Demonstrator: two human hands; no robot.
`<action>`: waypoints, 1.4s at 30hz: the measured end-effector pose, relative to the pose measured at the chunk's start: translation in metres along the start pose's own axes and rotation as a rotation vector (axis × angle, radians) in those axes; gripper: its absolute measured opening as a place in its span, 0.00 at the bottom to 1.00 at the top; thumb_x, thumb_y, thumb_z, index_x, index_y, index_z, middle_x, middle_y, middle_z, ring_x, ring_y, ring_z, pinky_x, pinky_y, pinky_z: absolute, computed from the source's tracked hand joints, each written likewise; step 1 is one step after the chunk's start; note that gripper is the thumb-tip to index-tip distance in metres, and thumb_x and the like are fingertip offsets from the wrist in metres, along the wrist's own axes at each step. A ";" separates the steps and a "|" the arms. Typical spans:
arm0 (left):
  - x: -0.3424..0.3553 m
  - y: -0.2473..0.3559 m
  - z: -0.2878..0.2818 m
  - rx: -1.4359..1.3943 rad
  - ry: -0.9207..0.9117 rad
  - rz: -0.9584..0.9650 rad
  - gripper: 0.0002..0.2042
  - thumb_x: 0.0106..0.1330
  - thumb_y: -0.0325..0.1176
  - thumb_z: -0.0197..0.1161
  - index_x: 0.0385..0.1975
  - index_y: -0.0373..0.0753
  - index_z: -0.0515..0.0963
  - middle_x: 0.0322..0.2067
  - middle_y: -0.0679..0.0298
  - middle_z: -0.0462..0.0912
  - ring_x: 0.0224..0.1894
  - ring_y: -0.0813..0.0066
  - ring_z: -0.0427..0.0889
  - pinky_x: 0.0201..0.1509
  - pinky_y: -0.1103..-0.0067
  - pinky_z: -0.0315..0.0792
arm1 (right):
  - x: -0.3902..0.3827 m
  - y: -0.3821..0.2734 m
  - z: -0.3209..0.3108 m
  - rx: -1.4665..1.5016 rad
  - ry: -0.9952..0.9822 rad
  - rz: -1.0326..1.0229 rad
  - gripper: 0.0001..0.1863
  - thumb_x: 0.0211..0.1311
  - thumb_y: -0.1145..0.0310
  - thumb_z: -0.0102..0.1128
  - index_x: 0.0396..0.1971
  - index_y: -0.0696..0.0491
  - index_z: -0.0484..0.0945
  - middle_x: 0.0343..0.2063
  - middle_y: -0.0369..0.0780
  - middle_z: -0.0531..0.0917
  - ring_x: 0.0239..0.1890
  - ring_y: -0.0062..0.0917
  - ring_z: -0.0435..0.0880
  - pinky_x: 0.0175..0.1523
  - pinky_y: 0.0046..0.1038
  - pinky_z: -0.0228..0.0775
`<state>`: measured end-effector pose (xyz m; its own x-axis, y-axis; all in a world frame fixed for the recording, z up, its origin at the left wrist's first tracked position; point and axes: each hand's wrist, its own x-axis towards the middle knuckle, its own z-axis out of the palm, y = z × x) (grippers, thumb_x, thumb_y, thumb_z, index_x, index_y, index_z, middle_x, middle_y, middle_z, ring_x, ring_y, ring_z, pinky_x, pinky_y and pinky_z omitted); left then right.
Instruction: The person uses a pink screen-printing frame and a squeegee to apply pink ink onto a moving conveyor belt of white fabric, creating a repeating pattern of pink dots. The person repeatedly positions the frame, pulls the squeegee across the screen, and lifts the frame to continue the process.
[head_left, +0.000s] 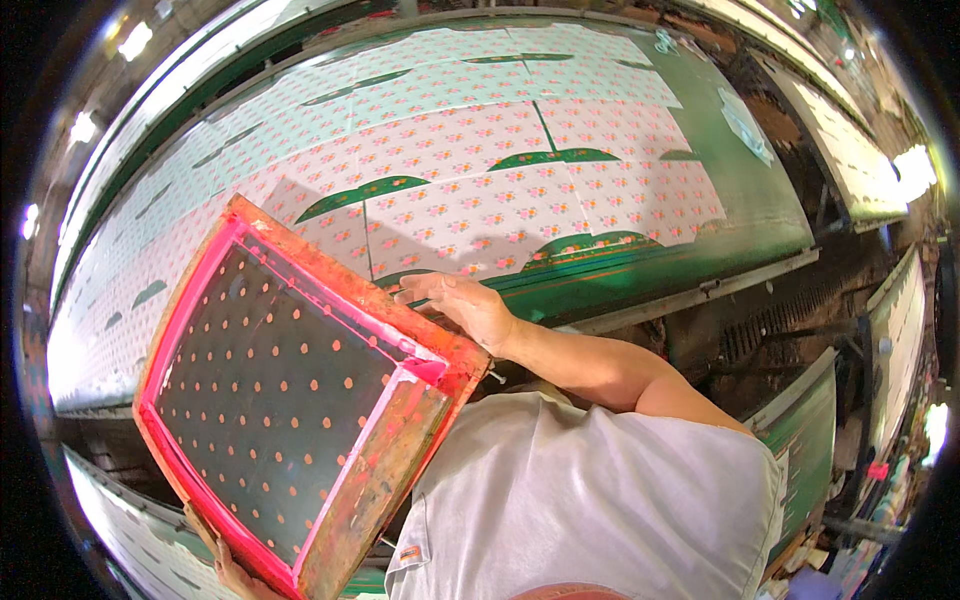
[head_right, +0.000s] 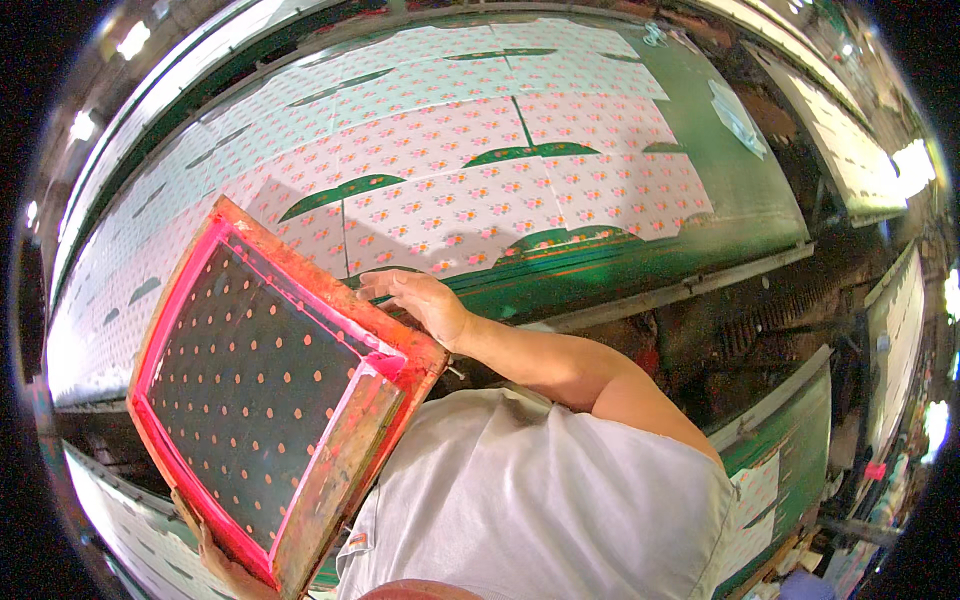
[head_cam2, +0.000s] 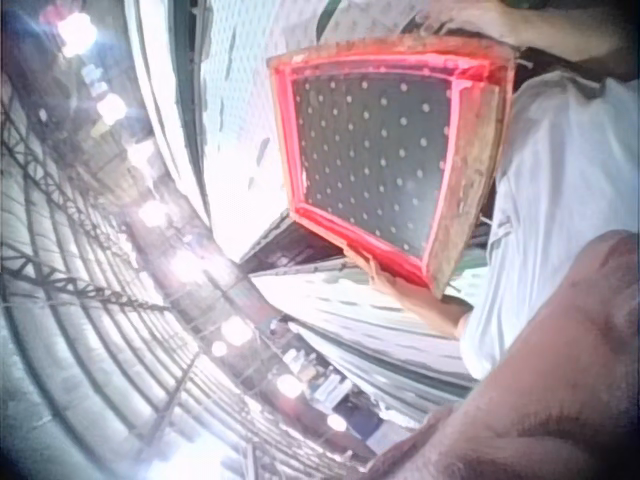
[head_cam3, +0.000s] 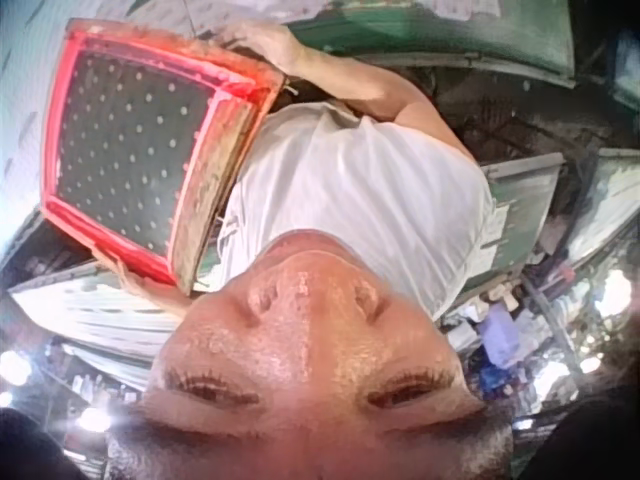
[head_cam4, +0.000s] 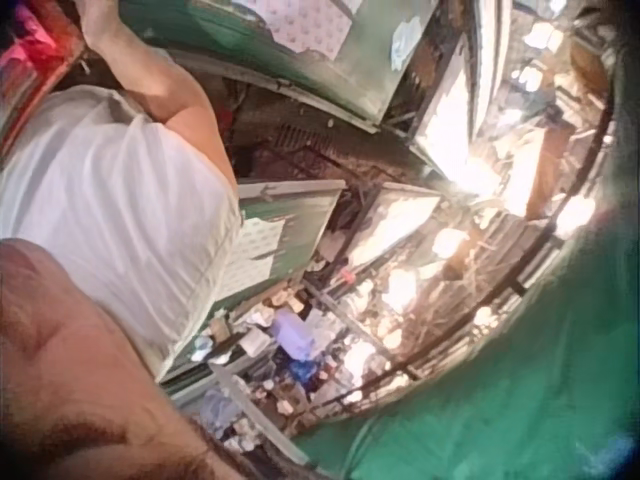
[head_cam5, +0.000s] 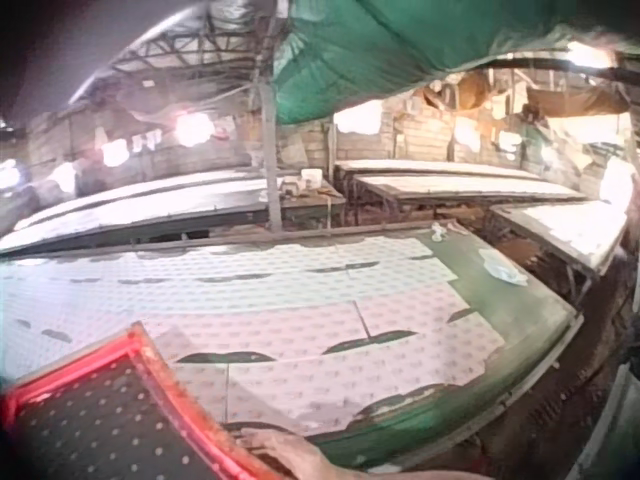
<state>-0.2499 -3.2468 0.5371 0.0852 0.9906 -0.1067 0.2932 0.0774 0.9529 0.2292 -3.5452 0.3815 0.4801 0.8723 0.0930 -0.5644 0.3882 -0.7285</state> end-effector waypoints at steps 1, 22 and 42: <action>0.004 -0.008 -0.007 0.003 0.008 -0.017 0.27 0.79 0.47 0.63 0.63 0.28 0.79 0.58 0.50 0.85 0.53 0.61 0.87 0.57 0.67 0.82 | 0.006 0.001 0.001 -0.008 -0.010 -0.002 0.34 0.83 0.46 0.51 0.75 0.55 0.75 0.68 0.47 0.81 0.69 0.39 0.79 0.75 0.45 0.69; 0.098 -0.055 -0.027 -0.039 -0.198 -0.048 0.26 0.74 0.44 0.69 0.59 0.24 0.81 0.43 0.48 0.89 0.35 0.58 0.92 0.39 0.67 0.88 | -0.063 -0.030 0.052 -0.119 0.179 -0.205 0.35 0.84 0.48 0.52 0.74 0.62 0.73 0.69 0.49 0.82 0.74 0.41 0.76 0.80 0.47 0.61; 0.164 -0.077 -0.028 -0.089 -0.154 0.058 0.25 0.71 0.42 0.74 0.56 0.25 0.82 0.44 0.49 0.89 0.34 0.55 0.89 0.38 0.63 0.85 | -0.097 0.030 0.062 -0.081 0.211 -0.381 0.36 0.84 0.46 0.50 0.74 0.62 0.74 0.71 0.51 0.80 0.75 0.41 0.76 0.80 0.49 0.62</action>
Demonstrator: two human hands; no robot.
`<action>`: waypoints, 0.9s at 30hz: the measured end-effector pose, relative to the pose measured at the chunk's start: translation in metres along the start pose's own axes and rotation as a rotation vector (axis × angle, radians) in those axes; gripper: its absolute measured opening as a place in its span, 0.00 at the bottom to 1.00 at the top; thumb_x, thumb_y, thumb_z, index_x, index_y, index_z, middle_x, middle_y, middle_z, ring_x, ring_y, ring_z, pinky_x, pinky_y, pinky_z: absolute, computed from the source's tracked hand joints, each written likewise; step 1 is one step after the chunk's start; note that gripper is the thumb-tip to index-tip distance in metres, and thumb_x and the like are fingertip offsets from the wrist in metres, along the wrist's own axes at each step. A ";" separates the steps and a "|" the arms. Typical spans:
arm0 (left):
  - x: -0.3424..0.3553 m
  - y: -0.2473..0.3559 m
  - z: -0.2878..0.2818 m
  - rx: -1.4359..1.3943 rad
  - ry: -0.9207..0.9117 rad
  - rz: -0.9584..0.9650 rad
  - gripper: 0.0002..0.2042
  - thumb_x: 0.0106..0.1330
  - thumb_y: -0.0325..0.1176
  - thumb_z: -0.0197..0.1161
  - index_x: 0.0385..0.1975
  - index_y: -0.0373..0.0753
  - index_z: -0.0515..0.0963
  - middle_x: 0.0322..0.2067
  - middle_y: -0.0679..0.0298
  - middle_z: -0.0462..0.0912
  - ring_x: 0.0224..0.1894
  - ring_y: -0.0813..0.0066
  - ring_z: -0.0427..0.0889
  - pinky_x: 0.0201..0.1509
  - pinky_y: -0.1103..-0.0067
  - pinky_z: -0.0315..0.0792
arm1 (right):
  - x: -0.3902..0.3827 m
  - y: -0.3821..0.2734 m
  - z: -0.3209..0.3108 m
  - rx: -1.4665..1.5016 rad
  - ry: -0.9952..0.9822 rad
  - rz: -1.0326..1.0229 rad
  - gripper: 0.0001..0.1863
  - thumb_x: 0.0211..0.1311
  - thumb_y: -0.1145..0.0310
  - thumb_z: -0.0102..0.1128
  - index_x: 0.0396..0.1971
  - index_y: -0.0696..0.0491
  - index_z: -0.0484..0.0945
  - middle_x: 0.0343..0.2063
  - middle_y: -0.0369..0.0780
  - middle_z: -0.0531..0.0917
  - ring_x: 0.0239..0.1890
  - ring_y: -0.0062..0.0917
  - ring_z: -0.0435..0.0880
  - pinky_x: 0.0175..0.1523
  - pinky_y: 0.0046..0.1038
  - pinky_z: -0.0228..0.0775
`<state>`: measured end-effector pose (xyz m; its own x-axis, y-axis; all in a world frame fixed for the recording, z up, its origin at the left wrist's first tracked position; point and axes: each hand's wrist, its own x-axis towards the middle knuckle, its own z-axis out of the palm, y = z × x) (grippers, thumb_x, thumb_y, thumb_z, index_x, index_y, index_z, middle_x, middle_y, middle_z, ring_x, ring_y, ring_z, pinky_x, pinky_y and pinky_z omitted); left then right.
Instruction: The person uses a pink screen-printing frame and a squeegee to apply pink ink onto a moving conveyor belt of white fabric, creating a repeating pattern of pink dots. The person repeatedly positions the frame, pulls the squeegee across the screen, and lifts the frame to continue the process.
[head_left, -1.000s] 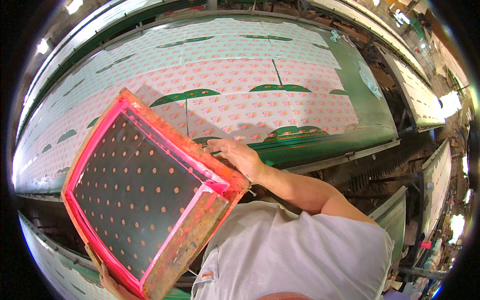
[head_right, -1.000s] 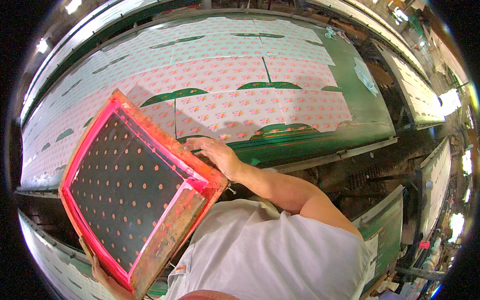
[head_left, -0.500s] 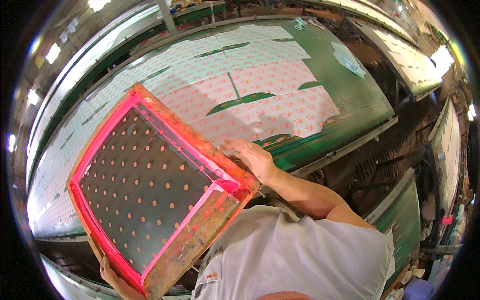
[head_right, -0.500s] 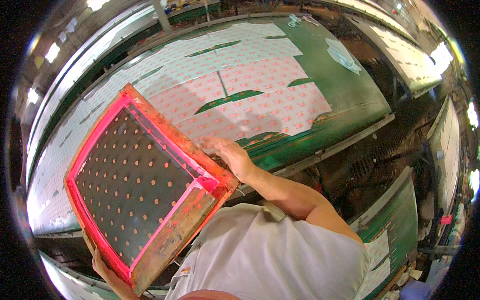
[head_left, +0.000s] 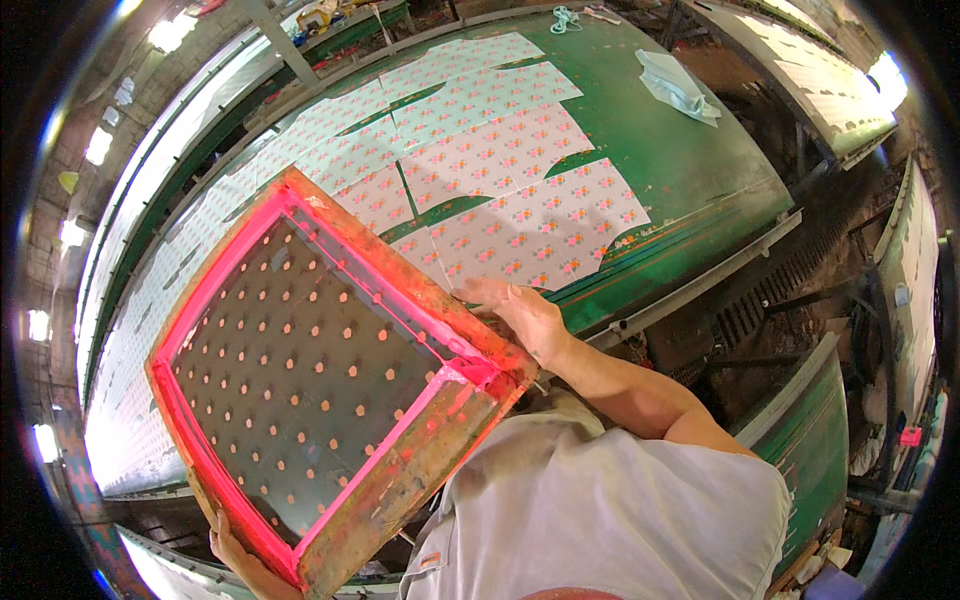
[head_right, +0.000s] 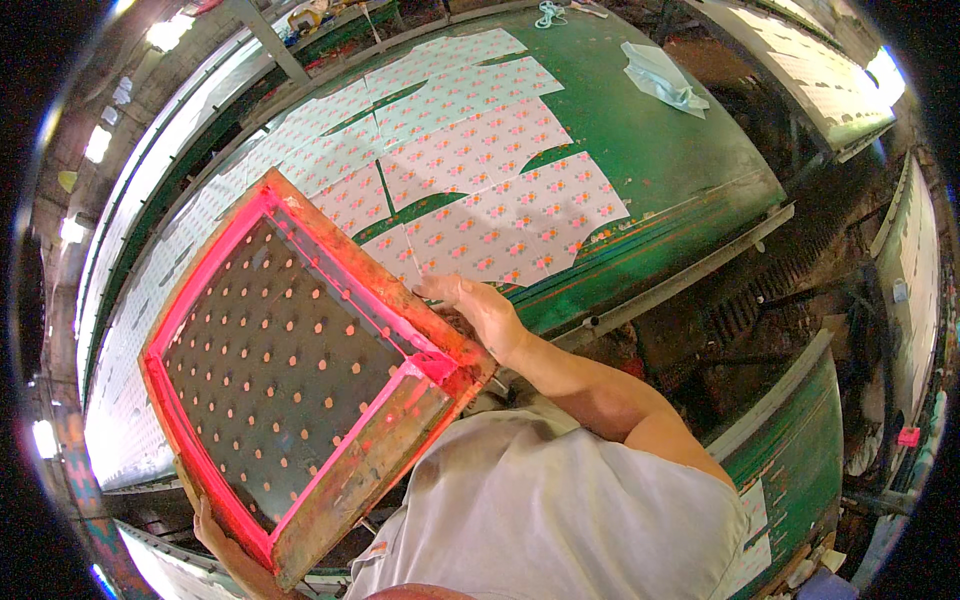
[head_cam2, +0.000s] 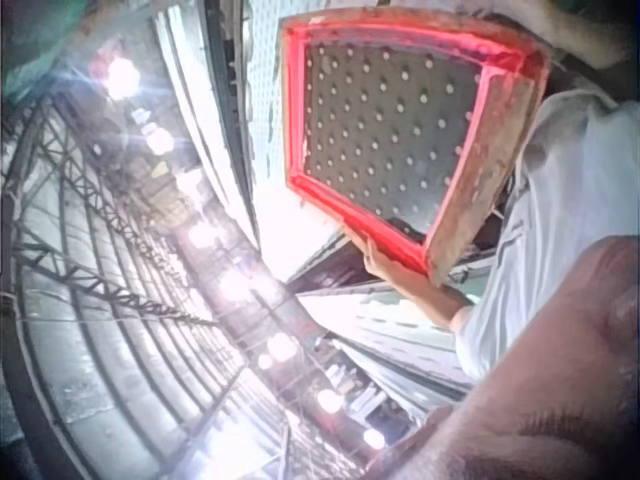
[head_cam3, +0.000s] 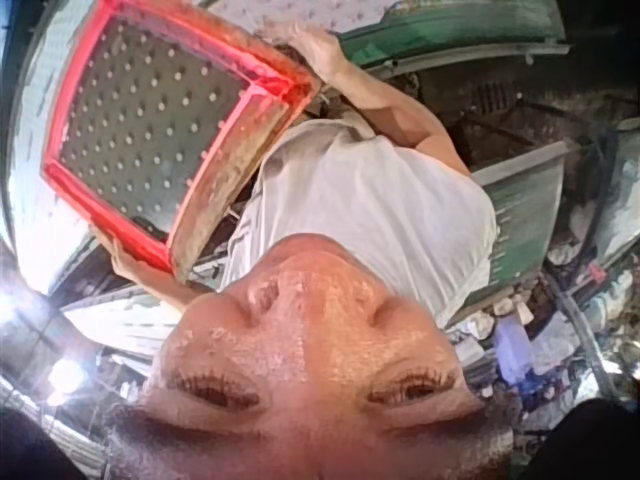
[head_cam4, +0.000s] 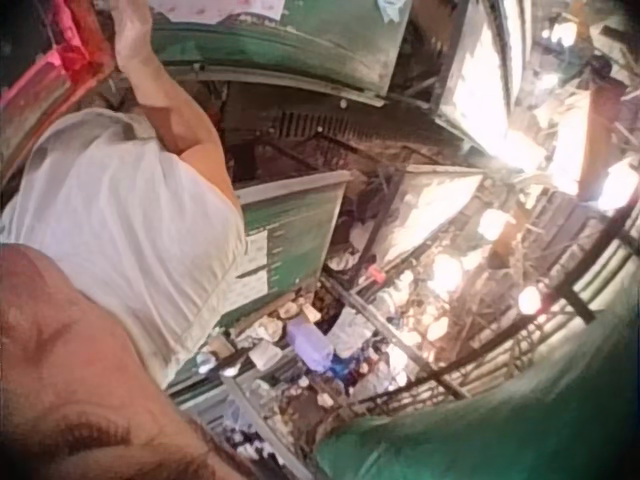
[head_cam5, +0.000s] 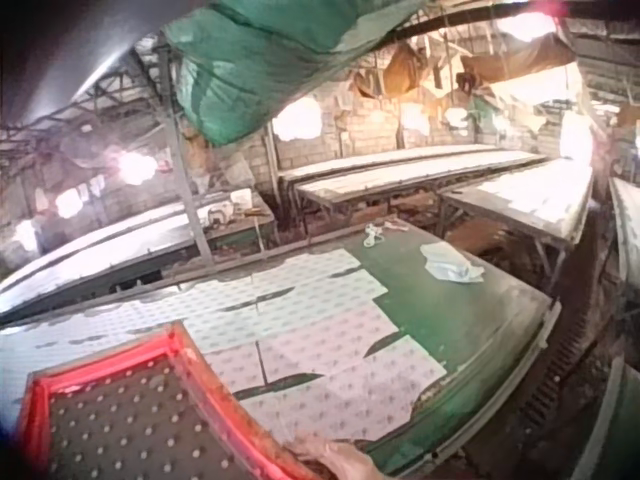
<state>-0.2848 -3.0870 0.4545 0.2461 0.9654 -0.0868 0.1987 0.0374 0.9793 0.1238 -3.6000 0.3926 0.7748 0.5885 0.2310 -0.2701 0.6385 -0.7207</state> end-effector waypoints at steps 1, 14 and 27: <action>0.000 0.005 -0.001 0.017 -0.007 0.000 0.25 0.71 0.42 0.74 0.56 0.25 0.82 0.44 0.49 0.89 0.35 0.56 0.89 0.40 0.63 0.85 | -0.002 -0.003 -0.001 -0.005 0.014 -0.014 0.36 0.84 0.46 0.49 0.73 0.63 0.74 0.71 0.51 0.80 0.75 0.42 0.76 0.81 0.49 0.61; -0.035 -0.100 -0.020 -0.260 0.221 0.025 0.21 0.67 0.34 0.79 0.55 0.29 0.84 0.41 0.58 0.90 0.35 0.70 0.89 0.40 0.70 0.83 | 0.031 0.002 -0.040 -0.258 -0.370 -0.030 0.38 0.78 0.49 0.50 0.76 0.63 0.70 0.78 0.62 0.67 0.81 0.58 0.64 0.88 0.58 0.44; -0.193 -0.121 -0.086 -0.002 0.517 -0.079 0.16 0.61 0.36 0.84 0.43 0.36 0.86 0.29 0.66 0.87 0.26 0.79 0.79 0.31 0.76 0.72 | 0.023 0.008 -0.043 0.081 -0.514 0.367 0.41 0.83 0.38 0.46 0.80 0.57 0.68 0.80 0.60 0.64 0.83 0.57 0.61 0.84 0.63 0.51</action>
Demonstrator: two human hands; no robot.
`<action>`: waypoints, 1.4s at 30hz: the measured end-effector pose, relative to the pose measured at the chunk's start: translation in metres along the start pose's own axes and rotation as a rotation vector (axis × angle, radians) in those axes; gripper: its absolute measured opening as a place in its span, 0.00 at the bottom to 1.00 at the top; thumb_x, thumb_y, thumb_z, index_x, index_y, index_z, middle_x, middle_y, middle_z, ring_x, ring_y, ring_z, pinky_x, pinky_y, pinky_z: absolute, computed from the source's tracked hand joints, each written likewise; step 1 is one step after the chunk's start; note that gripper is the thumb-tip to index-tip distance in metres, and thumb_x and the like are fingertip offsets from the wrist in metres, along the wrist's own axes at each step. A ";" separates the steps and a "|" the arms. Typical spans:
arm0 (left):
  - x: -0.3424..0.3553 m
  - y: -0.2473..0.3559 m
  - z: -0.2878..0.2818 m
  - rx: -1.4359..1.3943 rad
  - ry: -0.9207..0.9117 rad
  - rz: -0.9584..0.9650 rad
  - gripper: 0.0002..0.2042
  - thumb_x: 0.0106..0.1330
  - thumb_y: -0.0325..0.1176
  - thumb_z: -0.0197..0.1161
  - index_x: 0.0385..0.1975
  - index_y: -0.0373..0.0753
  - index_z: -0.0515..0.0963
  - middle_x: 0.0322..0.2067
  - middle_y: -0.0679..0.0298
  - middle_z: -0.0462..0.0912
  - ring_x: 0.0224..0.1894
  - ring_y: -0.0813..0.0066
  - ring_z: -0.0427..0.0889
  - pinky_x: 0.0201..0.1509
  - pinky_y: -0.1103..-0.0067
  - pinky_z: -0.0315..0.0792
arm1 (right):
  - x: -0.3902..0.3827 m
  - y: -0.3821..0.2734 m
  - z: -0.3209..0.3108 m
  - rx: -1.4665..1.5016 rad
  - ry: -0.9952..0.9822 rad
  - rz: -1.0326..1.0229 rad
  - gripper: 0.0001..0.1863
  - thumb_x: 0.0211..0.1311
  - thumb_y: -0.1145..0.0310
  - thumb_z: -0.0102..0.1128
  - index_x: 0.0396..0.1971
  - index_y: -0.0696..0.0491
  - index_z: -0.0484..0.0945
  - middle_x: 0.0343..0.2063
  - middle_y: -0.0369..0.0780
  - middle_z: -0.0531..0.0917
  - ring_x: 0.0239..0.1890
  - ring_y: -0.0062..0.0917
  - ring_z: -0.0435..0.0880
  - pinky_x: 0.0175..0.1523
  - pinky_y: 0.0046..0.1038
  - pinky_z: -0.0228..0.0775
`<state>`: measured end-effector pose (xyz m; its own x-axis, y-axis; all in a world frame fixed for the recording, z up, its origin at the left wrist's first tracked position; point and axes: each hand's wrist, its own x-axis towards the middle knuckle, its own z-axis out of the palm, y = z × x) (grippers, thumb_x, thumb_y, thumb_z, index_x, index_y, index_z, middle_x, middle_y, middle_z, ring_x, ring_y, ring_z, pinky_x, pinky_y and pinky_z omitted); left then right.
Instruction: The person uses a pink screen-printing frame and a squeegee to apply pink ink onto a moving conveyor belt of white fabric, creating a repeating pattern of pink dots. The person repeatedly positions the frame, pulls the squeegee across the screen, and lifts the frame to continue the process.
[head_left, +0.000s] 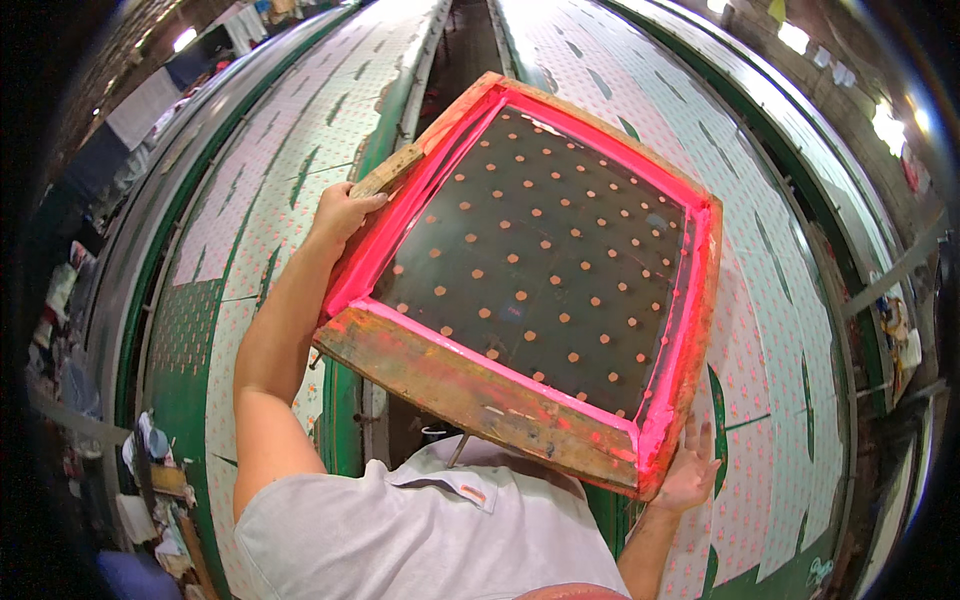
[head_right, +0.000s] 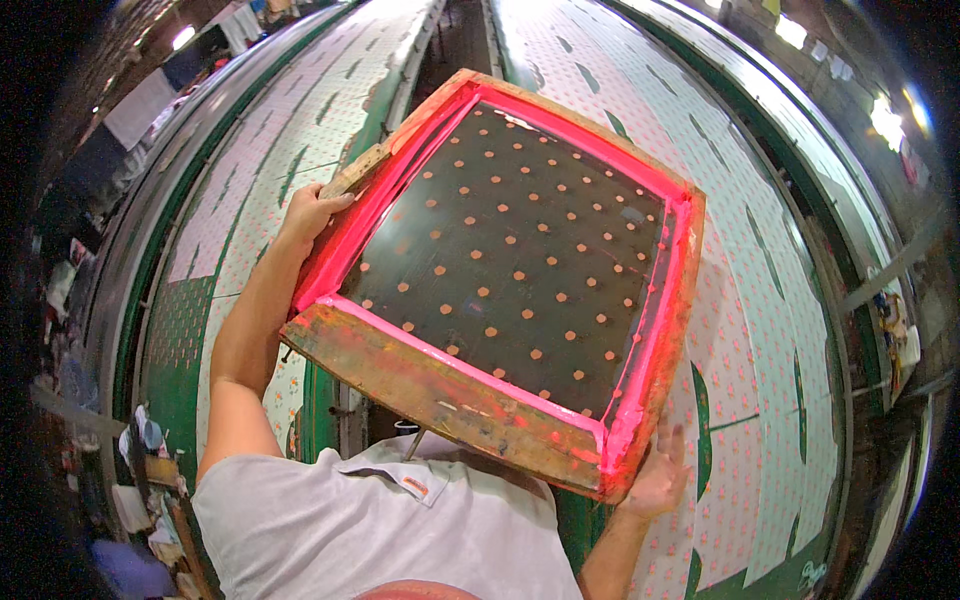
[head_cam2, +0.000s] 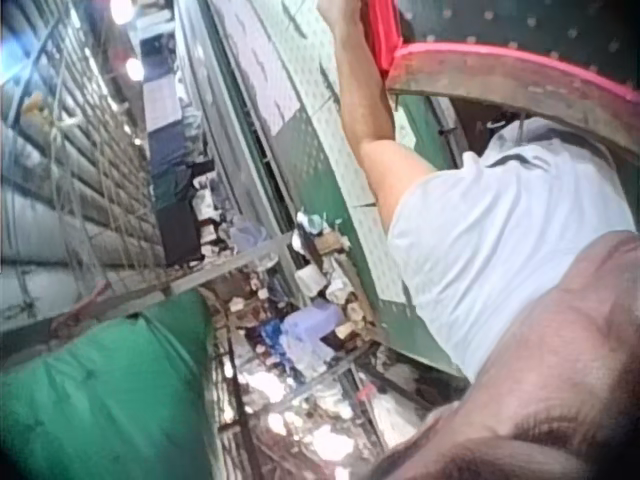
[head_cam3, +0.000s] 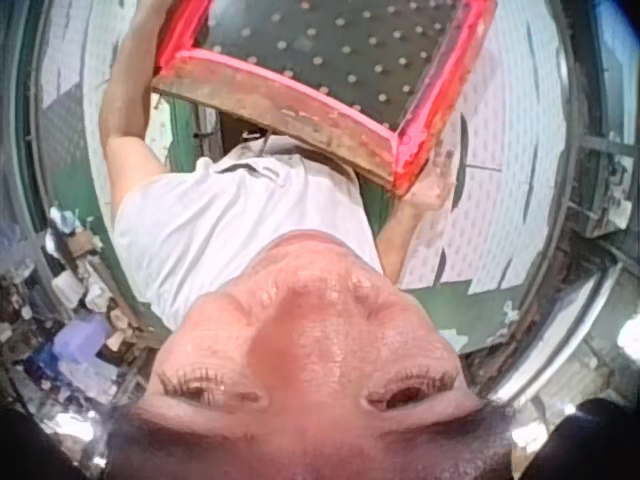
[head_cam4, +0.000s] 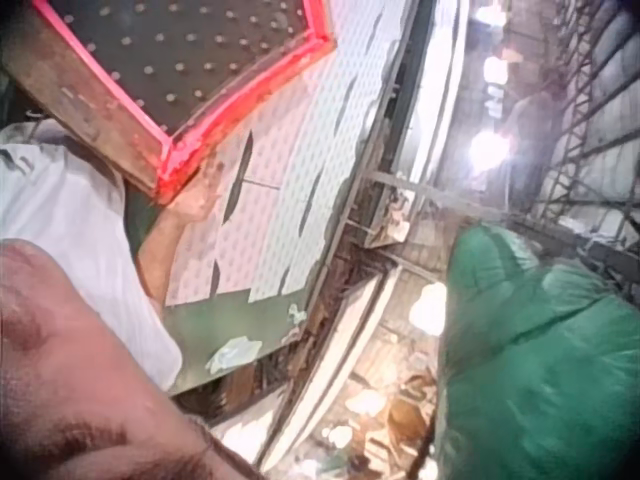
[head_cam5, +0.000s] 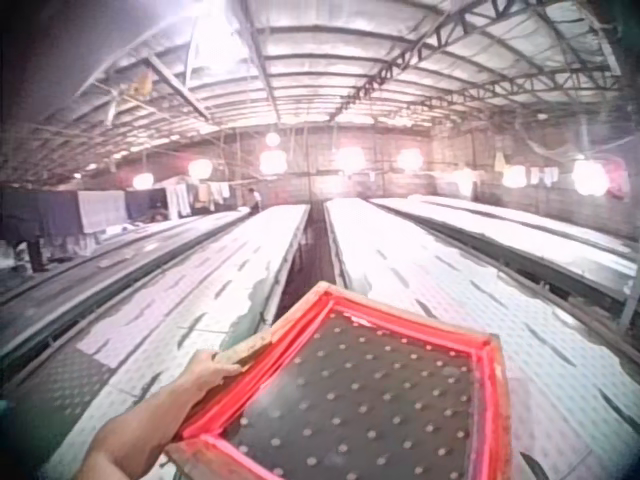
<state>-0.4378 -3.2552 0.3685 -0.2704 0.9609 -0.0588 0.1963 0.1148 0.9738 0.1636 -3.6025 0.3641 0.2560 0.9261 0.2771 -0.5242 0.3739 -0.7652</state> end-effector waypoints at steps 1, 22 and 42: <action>-0.007 0.002 -0.006 0.006 0.027 -0.039 0.17 0.61 0.36 0.84 0.44 0.35 0.86 0.29 0.67 0.87 0.25 0.79 0.78 0.31 0.76 0.71 | 0.007 0.001 -0.006 -0.039 -0.006 0.002 0.42 0.83 0.38 0.46 0.80 0.57 0.68 0.80 0.60 0.64 0.82 0.57 0.61 0.84 0.63 0.51; -0.177 0.008 -0.046 -0.107 0.408 0.140 0.23 0.65 0.33 0.82 0.56 0.28 0.84 0.41 0.54 0.93 0.37 0.72 0.91 0.43 0.75 0.82 | 0.073 0.037 -0.093 0.176 -0.406 0.023 0.40 0.86 0.44 0.41 0.81 0.60 0.63 0.82 0.62 0.59 0.85 0.60 0.56 0.86 0.65 0.47; -0.313 -0.032 0.033 0.024 0.605 0.316 0.25 0.62 0.36 0.85 0.56 0.30 0.88 0.48 0.53 0.94 0.45 0.70 0.92 0.52 0.71 0.84 | 0.061 0.066 -0.260 0.469 -0.651 0.036 0.42 0.85 0.43 0.38 0.83 0.61 0.59 0.82 0.61 0.60 0.85 0.59 0.57 0.86 0.66 0.47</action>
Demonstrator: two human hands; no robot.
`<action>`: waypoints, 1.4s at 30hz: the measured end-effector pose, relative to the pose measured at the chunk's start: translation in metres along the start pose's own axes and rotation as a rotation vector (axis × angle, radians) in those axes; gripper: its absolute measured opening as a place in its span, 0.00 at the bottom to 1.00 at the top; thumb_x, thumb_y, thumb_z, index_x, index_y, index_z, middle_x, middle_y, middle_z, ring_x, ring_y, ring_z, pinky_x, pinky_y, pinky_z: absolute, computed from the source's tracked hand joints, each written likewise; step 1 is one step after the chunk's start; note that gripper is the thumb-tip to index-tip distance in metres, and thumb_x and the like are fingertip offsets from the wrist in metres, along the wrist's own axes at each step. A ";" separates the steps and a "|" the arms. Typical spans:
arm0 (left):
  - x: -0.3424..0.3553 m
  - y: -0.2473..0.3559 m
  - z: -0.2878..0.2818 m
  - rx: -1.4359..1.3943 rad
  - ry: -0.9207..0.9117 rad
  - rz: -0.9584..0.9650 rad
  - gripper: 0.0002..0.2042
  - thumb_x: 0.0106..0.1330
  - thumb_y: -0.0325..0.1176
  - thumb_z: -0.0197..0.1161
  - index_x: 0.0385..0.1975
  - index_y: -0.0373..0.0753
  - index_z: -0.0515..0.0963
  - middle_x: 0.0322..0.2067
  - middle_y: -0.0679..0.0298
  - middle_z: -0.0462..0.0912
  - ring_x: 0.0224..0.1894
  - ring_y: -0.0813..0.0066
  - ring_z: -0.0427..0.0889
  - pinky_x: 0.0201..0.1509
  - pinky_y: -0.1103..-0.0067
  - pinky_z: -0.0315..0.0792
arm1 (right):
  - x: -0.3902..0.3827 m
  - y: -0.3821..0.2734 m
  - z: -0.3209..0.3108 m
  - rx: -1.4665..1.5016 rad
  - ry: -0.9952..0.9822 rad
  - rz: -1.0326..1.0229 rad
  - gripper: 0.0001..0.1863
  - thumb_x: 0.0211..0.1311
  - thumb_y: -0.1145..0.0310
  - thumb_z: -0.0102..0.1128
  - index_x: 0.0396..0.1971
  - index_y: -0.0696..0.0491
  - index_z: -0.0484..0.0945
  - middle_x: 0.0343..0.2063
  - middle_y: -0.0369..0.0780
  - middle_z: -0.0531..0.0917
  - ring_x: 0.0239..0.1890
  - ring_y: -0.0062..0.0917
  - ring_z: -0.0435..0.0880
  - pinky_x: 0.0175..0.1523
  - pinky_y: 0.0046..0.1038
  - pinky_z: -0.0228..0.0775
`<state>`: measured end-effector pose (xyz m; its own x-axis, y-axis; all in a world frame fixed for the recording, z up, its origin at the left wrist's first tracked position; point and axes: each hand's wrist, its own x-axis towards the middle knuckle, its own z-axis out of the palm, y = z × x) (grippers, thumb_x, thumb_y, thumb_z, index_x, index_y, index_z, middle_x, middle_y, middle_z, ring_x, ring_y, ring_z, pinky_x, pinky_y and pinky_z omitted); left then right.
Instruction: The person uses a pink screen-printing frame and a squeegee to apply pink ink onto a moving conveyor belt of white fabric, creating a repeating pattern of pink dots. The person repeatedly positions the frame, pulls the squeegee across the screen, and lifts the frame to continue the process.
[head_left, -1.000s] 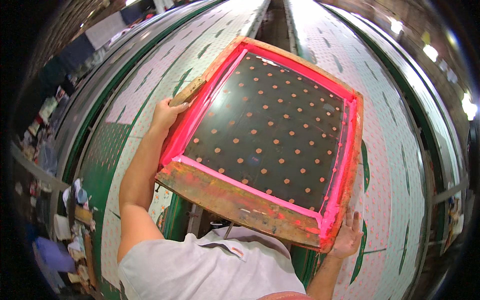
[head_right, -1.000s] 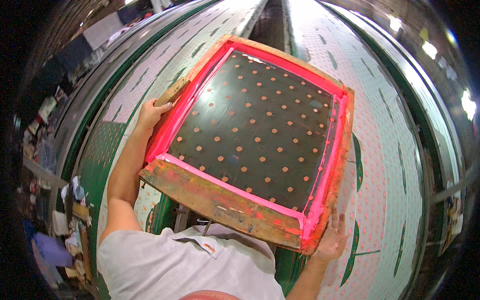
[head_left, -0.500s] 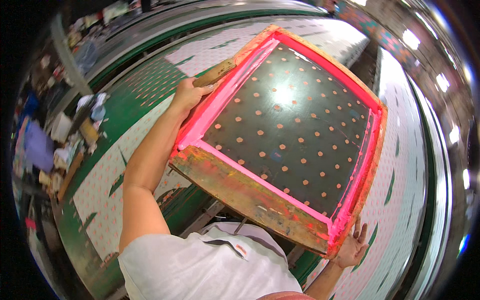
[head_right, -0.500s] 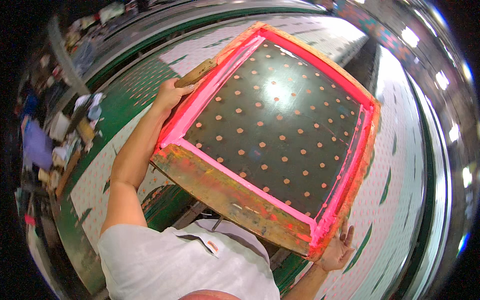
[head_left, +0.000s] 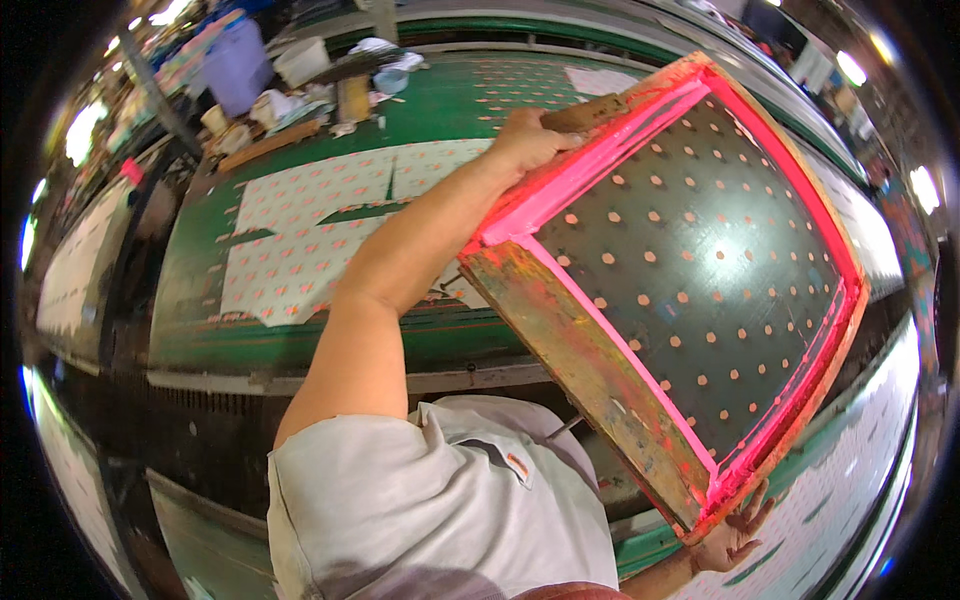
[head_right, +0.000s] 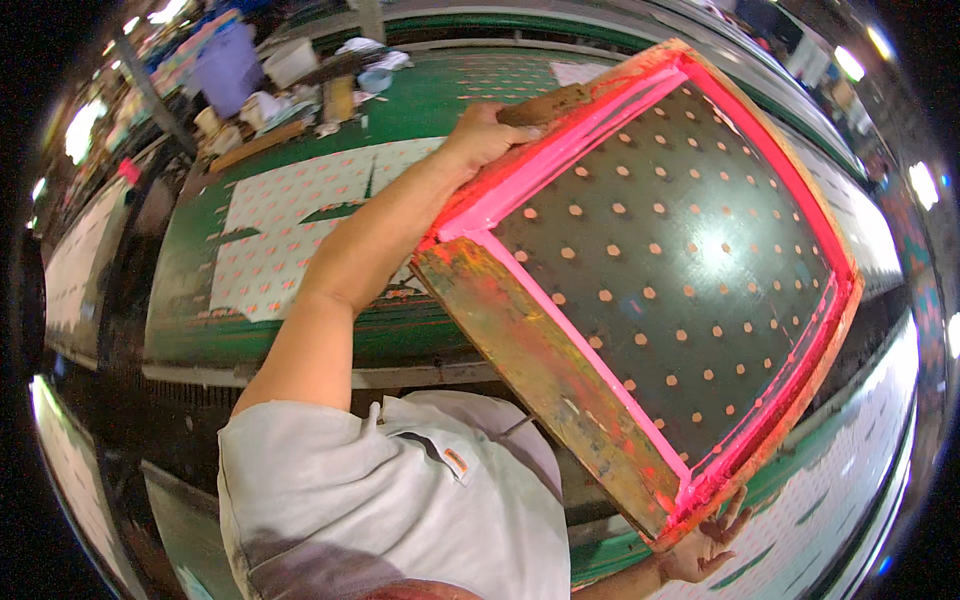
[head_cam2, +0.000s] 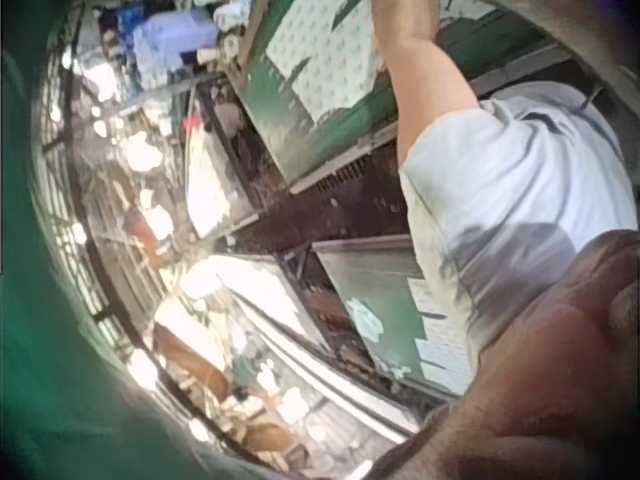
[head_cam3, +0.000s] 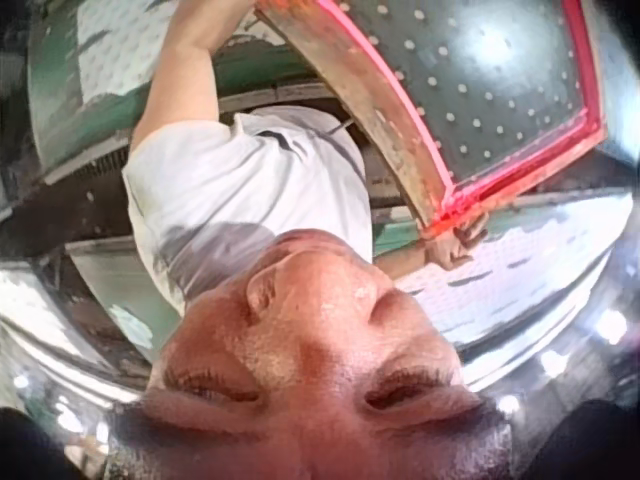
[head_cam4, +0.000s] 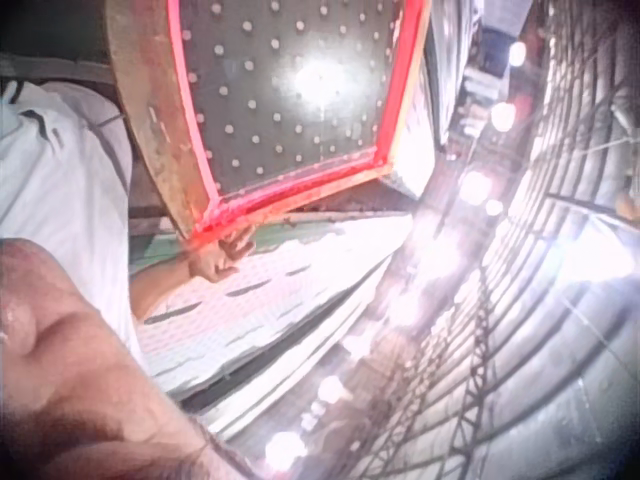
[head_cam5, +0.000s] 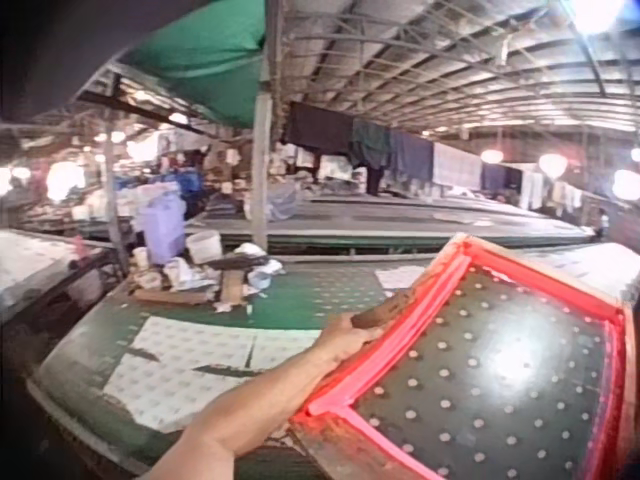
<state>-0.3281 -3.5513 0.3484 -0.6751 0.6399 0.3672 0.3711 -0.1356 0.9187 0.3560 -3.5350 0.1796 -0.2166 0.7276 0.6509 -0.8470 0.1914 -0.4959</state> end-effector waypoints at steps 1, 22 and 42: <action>-0.008 0.003 -0.002 0.001 0.000 0.064 0.25 0.62 0.36 0.85 0.56 0.29 0.88 0.49 0.52 0.94 0.45 0.69 0.92 0.54 0.70 0.84 | 0.000 0.000 -0.006 0.022 -0.023 0.005 0.42 0.85 0.43 0.38 0.83 0.61 0.59 0.82 0.61 0.60 0.85 0.59 0.57 0.86 0.66 0.47; -0.202 0.041 -0.283 -0.041 0.604 0.132 0.18 0.71 0.34 0.79 0.57 0.33 0.88 0.48 0.57 0.94 0.45 0.72 0.91 0.53 0.70 0.85 | 0.177 0.152 0.074 0.174 -0.232 0.315 0.48 0.82 0.36 0.38 0.86 0.59 0.52 0.83 0.65 0.53 0.86 0.59 0.52 0.88 0.62 0.38; -0.246 -0.148 -0.469 0.276 0.748 -0.292 0.18 0.74 0.33 0.77 0.55 0.27 0.83 0.51 0.58 0.90 0.50 0.68 0.88 0.58 0.71 0.79 | 0.094 0.361 0.203 -0.292 -0.010 0.700 0.36 0.83 0.50 0.51 0.78 0.62 0.69 0.73 0.50 0.77 0.64 0.39 0.83 0.71 0.39 0.75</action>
<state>-0.5156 -4.0431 0.1908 -0.9758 -0.0619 0.2097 0.1928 0.2092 0.9587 -0.0690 -3.5315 0.1782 -0.6617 0.7379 0.1328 -0.3475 -0.1449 -0.9264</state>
